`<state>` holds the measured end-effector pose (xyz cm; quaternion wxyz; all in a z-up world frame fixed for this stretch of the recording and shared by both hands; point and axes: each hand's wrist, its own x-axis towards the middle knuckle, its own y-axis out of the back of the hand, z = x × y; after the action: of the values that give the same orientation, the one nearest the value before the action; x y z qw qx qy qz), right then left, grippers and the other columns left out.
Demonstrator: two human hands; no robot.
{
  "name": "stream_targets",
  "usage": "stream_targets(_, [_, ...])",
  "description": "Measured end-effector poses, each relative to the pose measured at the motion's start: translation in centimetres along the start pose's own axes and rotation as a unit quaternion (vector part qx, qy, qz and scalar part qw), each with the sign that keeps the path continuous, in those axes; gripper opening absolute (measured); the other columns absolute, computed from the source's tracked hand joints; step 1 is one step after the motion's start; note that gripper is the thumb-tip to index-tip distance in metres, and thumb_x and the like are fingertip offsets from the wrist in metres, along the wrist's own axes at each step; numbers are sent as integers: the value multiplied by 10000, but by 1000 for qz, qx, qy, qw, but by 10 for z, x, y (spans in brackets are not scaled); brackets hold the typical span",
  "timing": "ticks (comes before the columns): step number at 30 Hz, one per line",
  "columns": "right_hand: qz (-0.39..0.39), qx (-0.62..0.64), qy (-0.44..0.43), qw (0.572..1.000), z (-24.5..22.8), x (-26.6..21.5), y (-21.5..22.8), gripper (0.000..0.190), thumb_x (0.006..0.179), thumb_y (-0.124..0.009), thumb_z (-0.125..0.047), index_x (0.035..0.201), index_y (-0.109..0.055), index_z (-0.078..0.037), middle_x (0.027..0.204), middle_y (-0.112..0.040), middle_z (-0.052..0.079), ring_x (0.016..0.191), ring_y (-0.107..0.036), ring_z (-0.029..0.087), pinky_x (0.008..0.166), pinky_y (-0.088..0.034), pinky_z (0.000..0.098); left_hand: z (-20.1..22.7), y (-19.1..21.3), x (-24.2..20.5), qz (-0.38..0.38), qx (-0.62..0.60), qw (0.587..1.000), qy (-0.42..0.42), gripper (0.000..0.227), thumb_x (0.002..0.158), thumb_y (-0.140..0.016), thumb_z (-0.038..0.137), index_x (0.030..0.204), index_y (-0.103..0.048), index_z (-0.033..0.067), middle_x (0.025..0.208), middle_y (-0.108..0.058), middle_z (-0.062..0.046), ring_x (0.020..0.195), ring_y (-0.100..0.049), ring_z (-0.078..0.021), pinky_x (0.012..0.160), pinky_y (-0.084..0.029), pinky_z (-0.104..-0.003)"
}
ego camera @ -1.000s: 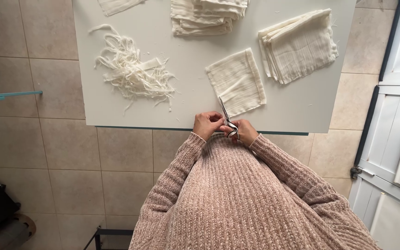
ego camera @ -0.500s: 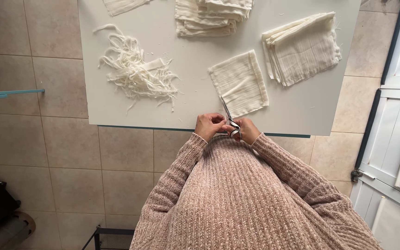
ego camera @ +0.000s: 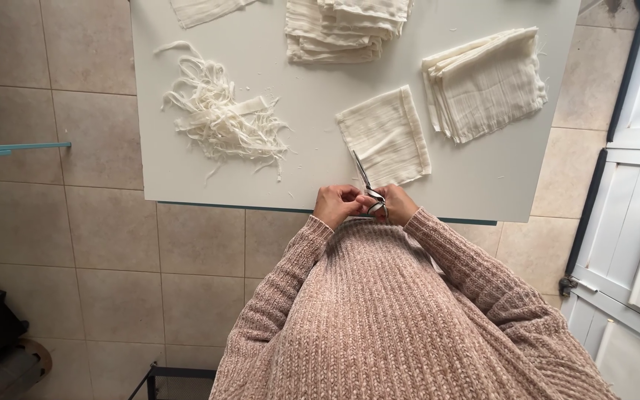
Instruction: Cutting rectangular pieces of white gauze fabric using scissors.
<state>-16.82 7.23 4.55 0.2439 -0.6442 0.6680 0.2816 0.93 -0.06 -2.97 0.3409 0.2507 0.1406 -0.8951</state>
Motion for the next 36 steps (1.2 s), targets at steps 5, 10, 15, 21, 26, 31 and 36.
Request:
stream_targets(5, [2,11,9,1000,-4,8,2,427,885,-793,-248,548,-613,-58,382,-529,48,359,-547,149,417,-403,209,-4,-3,4,23,70,997,-1,185,832,-811,312,924,-801,152,679,-759,-24,633,-738,-94,639,-607,-226])
stream_targets(10, [-9,51,25,998,-5,12,2,407,890,-789,-206,579,-591,-34,411,-533,52,368,-567,152,424,-432,229,10,3,-3,11,19,1000,3,152,830,-755,119,957,-780,39,706,-763,-104,623,-736,-133,640,-628,-231])
stream_targets(15, [-10,94,17,995,2,20,8,359,884,-793,-144,607,-621,6,421,-502,64,351,-515,146,352,-431,247,22,3,-9,3,-10,1000,15,173,837,-755,104,988,-776,24,752,-773,-123,652,-752,-151,633,-628,-232])
stream_targets(21, [-13,64,31,997,7,36,9,355,881,-791,-132,587,-645,4,399,-508,76,325,-520,162,326,-431,266,12,4,-6,-5,-45,999,14,175,859,-754,80,1008,-755,-10,779,-775,-148,673,-758,-168,651,-640,-231])
stream_targets(26, [-25,113,6,993,12,41,12,302,890,-777,-99,665,-651,57,473,-533,116,378,-496,154,335,-448,280,15,3,-8,-5,-30,999,17,178,862,-762,101,1017,-766,13,753,-773,-119,648,-752,-146,647,-631,-212])
stream_targets(31, [-22,122,2,992,5,48,13,348,892,-800,-135,648,-637,53,457,-518,102,373,-507,154,335,-438,260,-8,1,2,0,-16,1000,20,112,866,-793,189,934,-787,101,716,-769,-87,635,-754,-136,633,-626,-208])
stream_targets(36, [-8,65,16,998,-9,43,13,338,874,-798,-119,613,-647,35,420,-500,106,337,-506,164,319,-418,271,1,3,-1,-7,14,1000,13,117,841,-786,172,942,-790,113,706,-770,-51,634,-750,-112,650,-608,-198])
